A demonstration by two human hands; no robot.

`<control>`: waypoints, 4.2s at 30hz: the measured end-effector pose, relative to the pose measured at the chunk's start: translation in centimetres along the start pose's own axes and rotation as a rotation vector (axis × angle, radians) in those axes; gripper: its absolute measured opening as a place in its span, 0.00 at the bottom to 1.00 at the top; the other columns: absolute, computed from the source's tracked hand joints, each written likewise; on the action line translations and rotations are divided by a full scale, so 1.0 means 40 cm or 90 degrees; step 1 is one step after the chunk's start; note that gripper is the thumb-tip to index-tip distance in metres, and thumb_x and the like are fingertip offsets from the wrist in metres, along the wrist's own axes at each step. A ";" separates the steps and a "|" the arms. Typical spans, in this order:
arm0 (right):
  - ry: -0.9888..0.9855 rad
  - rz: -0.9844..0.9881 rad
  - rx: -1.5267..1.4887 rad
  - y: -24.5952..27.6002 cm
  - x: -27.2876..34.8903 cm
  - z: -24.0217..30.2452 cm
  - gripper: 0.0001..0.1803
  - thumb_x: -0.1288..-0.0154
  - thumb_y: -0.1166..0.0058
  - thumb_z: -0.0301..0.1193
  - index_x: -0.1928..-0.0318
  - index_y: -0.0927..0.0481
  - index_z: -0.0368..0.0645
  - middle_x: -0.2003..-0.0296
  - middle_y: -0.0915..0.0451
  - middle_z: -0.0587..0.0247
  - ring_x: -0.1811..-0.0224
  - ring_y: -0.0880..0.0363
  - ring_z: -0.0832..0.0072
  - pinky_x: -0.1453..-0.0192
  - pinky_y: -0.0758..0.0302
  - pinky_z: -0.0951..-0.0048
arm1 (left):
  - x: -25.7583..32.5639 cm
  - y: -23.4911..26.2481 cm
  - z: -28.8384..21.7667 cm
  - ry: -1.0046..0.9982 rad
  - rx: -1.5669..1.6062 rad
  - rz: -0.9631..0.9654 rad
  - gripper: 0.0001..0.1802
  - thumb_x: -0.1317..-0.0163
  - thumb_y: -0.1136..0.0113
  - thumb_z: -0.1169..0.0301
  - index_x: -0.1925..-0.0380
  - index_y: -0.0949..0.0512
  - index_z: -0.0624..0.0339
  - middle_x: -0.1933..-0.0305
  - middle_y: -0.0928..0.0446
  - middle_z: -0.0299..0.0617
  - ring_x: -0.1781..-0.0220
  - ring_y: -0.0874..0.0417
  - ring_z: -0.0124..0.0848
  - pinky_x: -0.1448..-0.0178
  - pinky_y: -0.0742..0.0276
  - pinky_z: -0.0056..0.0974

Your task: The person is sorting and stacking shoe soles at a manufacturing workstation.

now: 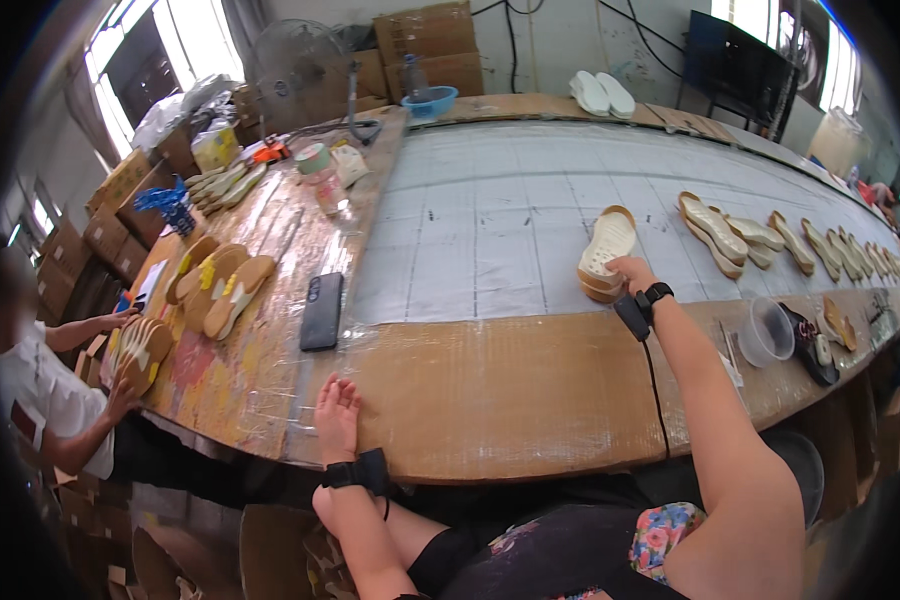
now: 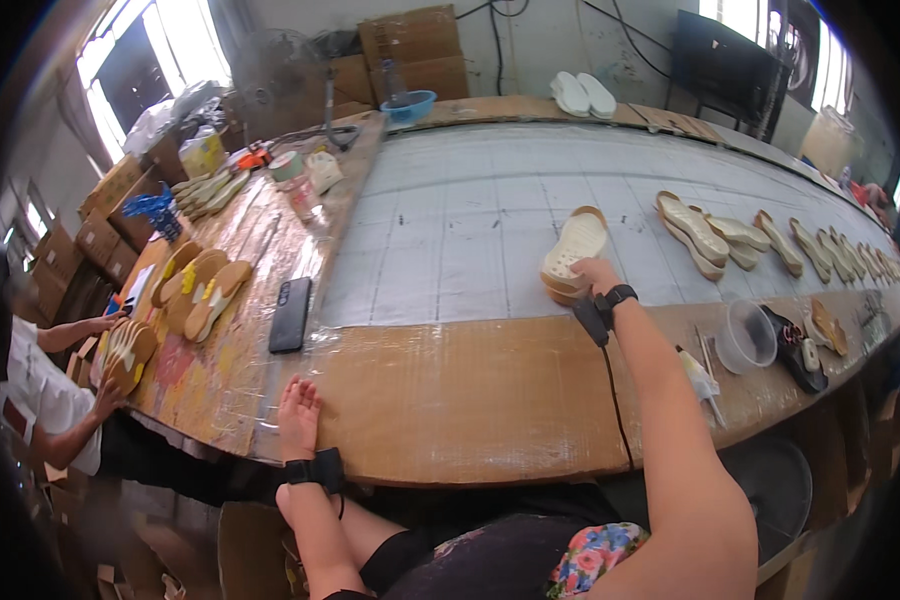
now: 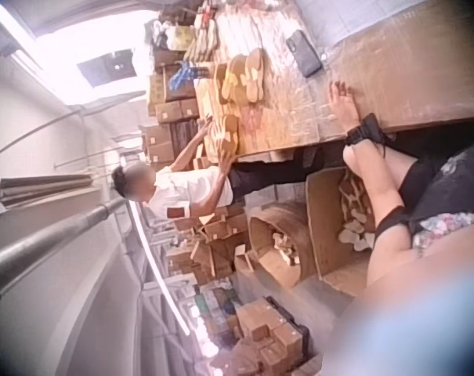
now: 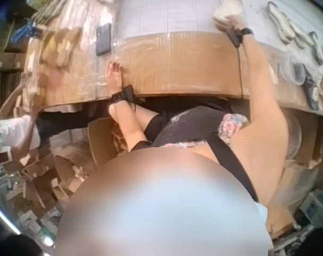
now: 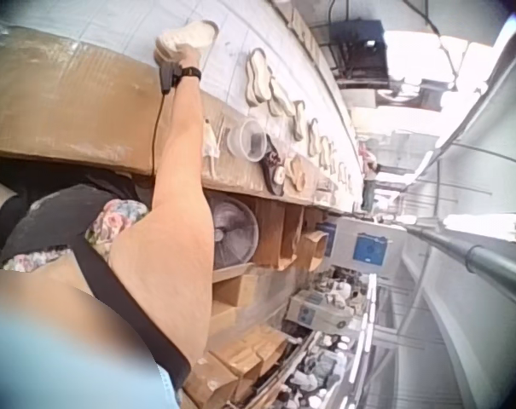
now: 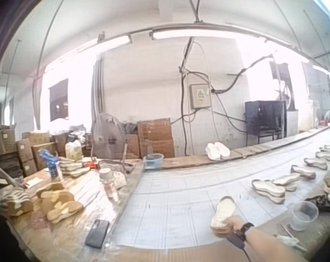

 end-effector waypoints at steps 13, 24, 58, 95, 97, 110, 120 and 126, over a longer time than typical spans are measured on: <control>-0.093 0.204 -0.189 -0.267 0.148 -0.001 0.25 0.46 0.49 0.29 0.48 0.35 0.32 0.52 0.29 0.50 0.50 0.29 0.63 0.51 0.27 0.63 | 0.038 -0.034 0.015 0.007 -0.199 -0.089 0.14 0.39 0.52 0.72 0.53 0.32 0.60 0.62 0.27 0.38 0.61 0.25 0.28 0.55 0.27 0.33; -0.091 0.565 -0.165 -0.461 0.721 0.018 0.26 0.41 0.52 0.40 0.47 0.34 0.36 0.57 0.27 0.60 0.58 0.25 0.76 0.56 0.28 0.77 | 0.363 -0.495 0.034 -0.132 -0.324 0.239 0.37 0.39 0.51 0.69 0.35 0.58 0.56 0.36 0.49 0.44 0.38 0.43 0.35 0.40 0.42 0.37; 0.662 0.474 0.144 -0.392 0.961 0.048 0.31 0.57 0.39 0.26 0.48 0.32 0.34 0.58 0.24 0.48 0.59 0.22 0.58 0.56 0.26 0.70 | 0.358 -0.416 0.047 -0.094 0.206 0.197 0.24 0.39 0.57 0.55 0.45 0.38 0.53 0.45 0.35 0.45 0.47 0.30 0.36 0.43 0.34 0.52; 0.550 0.616 0.397 -0.508 0.932 0.012 0.50 0.53 0.37 0.38 0.38 0.54 0.31 0.42 0.44 0.38 0.41 0.39 0.53 0.40 0.40 0.68 | 0.292 -0.284 0.118 0.034 0.068 0.065 0.20 0.40 0.49 0.70 0.48 0.36 0.64 0.51 0.29 0.42 0.50 0.27 0.33 0.46 0.32 0.36; 0.328 0.629 0.323 -0.531 0.886 -0.047 0.51 0.53 0.37 0.36 0.38 0.56 0.30 0.39 0.48 0.41 0.37 0.44 0.58 0.37 0.44 0.67 | 0.280 -0.267 0.101 0.030 0.031 0.064 0.26 0.40 0.50 0.73 0.43 0.46 0.61 0.45 0.35 0.44 0.46 0.31 0.32 0.44 0.34 0.36; -0.218 0.829 -0.019 -0.923 0.841 -0.053 0.29 0.46 0.49 0.28 0.44 0.39 0.37 0.49 0.30 0.60 0.48 0.29 0.71 0.47 0.28 0.65 | 0.254 -0.051 -0.039 -0.147 0.195 -0.009 0.28 0.35 0.63 0.55 0.39 0.48 0.57 0.41 0.42 0.41 0.42 0.38 0.31 0.42 0.40 0.36; -0.073 0.917 -0.050 -1.633 0.889 0.030 0.48 0.43 0.55 0.55 0.36 0.64 0.40 0.38 0.54 0.40 0.38 0.46 0.53 0.43 0.34 0.55 | 0.220 0.062 0.014 -0.068 0.249 -0.218 0.18 0.38 0.54 0.56 0.56 0.31 0.55 0.63 0.26 0.33 0.61 0.28 0.24 0.57 0.38 0.31; 0.459 0.884 0.300 -1.426 0.881 -0.147 0.19 0.36 0.54 0.38 0.51 0.28 0.37 0.59 0.24 0.59 0.59 0.26 0.76 0.56 0.28 0.76 | 0.225 0.071 0.005 -0.091 0.273 -0.225 0.15 0.40 0.53 0.58 0.59 0.29 0.56 0.65 0.26 0.34 0.63 0.27 0.26 0.60 0.35 0.31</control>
Point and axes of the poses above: each hand's wrist, its own x-axis away from the middle knuckle, its own y-axis out of the back of the hand, z = x × y, the point moved 7 cm from there along -x, towards the middle knuckle
